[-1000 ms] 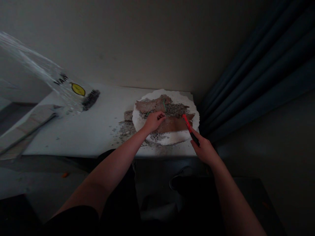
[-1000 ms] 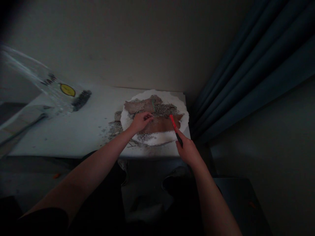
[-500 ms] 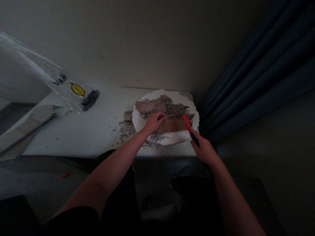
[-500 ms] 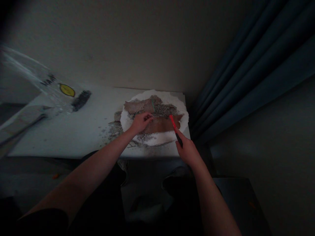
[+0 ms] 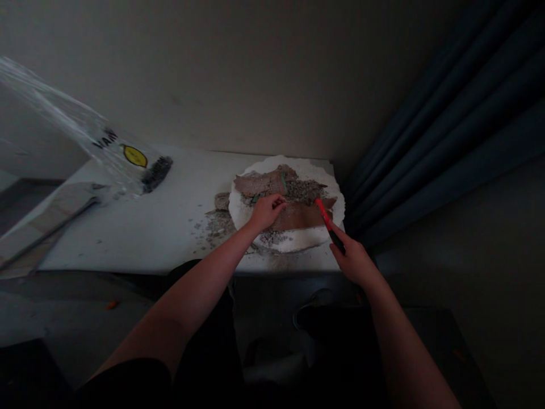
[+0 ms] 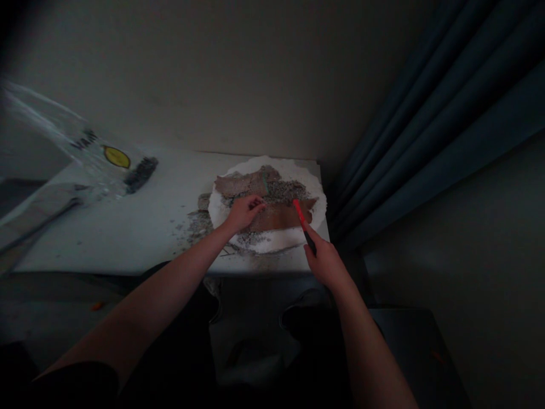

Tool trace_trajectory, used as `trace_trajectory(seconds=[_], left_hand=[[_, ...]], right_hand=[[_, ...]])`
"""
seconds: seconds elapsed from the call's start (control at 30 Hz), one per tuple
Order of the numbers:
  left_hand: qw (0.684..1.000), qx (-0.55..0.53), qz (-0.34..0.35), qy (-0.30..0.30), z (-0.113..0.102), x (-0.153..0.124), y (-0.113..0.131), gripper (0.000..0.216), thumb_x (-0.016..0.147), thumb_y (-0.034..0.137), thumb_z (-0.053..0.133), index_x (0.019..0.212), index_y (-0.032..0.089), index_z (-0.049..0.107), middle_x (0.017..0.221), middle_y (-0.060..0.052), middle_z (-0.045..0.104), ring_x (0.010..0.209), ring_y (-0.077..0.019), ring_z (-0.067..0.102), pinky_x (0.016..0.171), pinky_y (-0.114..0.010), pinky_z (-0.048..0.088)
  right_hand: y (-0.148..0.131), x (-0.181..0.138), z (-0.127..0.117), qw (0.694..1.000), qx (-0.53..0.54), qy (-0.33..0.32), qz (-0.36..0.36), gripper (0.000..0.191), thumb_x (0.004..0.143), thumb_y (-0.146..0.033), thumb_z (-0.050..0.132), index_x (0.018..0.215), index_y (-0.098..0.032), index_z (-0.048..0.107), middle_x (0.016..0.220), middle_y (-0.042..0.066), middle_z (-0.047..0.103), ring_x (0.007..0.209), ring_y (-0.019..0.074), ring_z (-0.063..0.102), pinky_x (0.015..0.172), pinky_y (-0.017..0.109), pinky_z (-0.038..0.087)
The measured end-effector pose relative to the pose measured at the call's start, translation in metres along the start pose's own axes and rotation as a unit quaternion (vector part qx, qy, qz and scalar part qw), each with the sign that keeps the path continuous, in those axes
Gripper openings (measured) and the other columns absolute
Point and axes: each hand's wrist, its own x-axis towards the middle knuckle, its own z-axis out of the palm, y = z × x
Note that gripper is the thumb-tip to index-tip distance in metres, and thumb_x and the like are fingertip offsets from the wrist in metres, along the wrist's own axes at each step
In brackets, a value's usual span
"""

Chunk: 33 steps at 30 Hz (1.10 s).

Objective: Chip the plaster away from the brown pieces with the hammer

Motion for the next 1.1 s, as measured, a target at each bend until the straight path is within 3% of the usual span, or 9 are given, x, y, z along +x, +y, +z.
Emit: trace_trajectory(seconds=[0.43,0.67,0.87,1.1], left_hand=[[1.0,0.026,0.007,-0.007,0.0,-0.001,0.0,0.012,0.088,0.029,0.065,0.093,0.021,0.071,0.09,-0.004,0.076,0.082,-0.0194,0.069,0.081,-0.031,0.053],[1.0,0.015,0.005,0.004,0.006,-0.004,-0.002,0.012,0.09,0.028,0.063,0.096,0.019,0.069,0.094,-0.005,0.076,0.085,-0.0195,0.07,0.084,-0.032,0.053],[0.999,-0.023,-0.013,0.034,0.011,-0.008,-0.005,0.04,0.085,0.03,0.072,0.119,0.019,0.056,0.097,-0.006,0.075,0.085,-0.021,0.07,0.081,-0.032,0.052],[0.999,-0.025,-0.013,0.043,0.014,-0.008,-0.007,0.045,0.085,0.026,0.071,0.123,0.019,0.049,0.094,-0.004,0.074,0.08,-0.0178,0.069,0.074,-0.029,0.051]], right_hand=[[-0.001,0.001,0.001,1.0,-0.003,0.004,-0.008,0.069,0.093,-0.022,0.051,0.16,-0.027,0.036,0.126,0.012,0.073,0.112,0.0301,0.07,0.096,0.045,0.053],[-0.029,-0.005,-0.004,0.999,-0.01,0.042,-0.008,0.064,0.095,-0.027,0.05,0.158,-0.026,0.04,0.123,0.011,0.073,0.11,0.029,0.07,0.095,0.042,0.054],[-0.056,-0.007,-0.001,0.999,-0.008,0.001,-0.043,0.067,0.095,-0.026,0.049,0.16,-0.028,0.035,0.12,0.009,0.074,0.1,0.026,0.072,0.09,0.038,0.055],[-0.066,-0.009,0.006,0.998,-0.026,0.001,-0.054,0.068,0.096,-0.022,0.046,0.162,-0.029,0.031,0.124,0.009,0.073,0.101,0.0255,0.071,0.09,0.036,0.053]])
